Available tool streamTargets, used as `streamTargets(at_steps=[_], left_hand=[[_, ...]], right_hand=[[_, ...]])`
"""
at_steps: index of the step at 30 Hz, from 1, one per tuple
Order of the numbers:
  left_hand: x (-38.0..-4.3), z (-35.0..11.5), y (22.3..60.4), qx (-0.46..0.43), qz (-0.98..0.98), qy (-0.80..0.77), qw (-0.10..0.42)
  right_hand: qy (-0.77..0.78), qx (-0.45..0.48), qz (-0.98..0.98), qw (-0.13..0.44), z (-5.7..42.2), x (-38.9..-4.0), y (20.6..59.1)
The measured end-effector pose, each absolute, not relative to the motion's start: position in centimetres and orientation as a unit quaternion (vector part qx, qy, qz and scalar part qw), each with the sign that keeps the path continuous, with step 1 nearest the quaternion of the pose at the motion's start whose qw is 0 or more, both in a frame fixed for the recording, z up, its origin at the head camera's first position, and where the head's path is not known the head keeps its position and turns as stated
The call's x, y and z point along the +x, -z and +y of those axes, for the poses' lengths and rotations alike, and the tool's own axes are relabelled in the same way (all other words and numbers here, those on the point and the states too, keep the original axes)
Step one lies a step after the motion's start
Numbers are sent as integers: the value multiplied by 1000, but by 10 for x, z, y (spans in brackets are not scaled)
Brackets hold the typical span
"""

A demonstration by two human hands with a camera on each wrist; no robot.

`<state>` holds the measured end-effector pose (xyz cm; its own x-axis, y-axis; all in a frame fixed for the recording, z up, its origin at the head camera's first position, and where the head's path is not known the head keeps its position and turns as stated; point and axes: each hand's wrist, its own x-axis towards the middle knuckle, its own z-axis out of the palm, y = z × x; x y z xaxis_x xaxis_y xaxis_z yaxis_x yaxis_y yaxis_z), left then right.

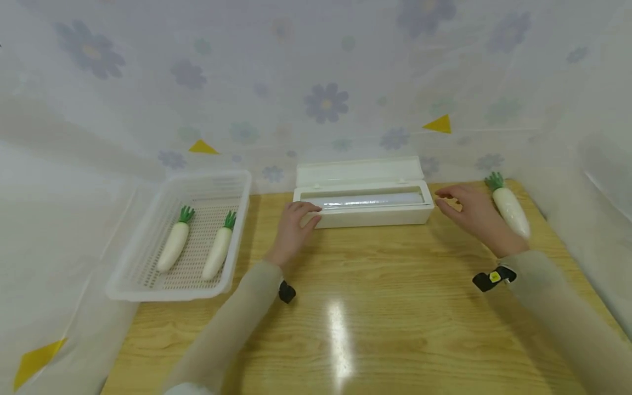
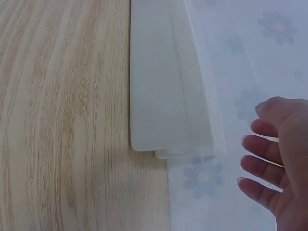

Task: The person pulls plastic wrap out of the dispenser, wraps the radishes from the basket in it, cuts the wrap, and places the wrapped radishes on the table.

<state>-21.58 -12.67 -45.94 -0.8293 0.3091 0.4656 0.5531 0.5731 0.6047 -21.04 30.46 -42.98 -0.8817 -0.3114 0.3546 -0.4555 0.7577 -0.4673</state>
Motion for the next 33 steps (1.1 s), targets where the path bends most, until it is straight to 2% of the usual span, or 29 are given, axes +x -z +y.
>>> streamTargets(at_steps=[7, 26, 33], left_hand=[[-234, -132, 457, -200, -886, 381, 171], [-239, -141, 468, -180, -905, 325, 206], [-237, -142, 470, -182, -901, 339, 200]], right_hand=[[-266, 215, -935, 93, 289, -218, 427], [-242, 271, -924, 120, 283, -237, 448], [-242, 270, -923, 127, 280, -240, 453]])
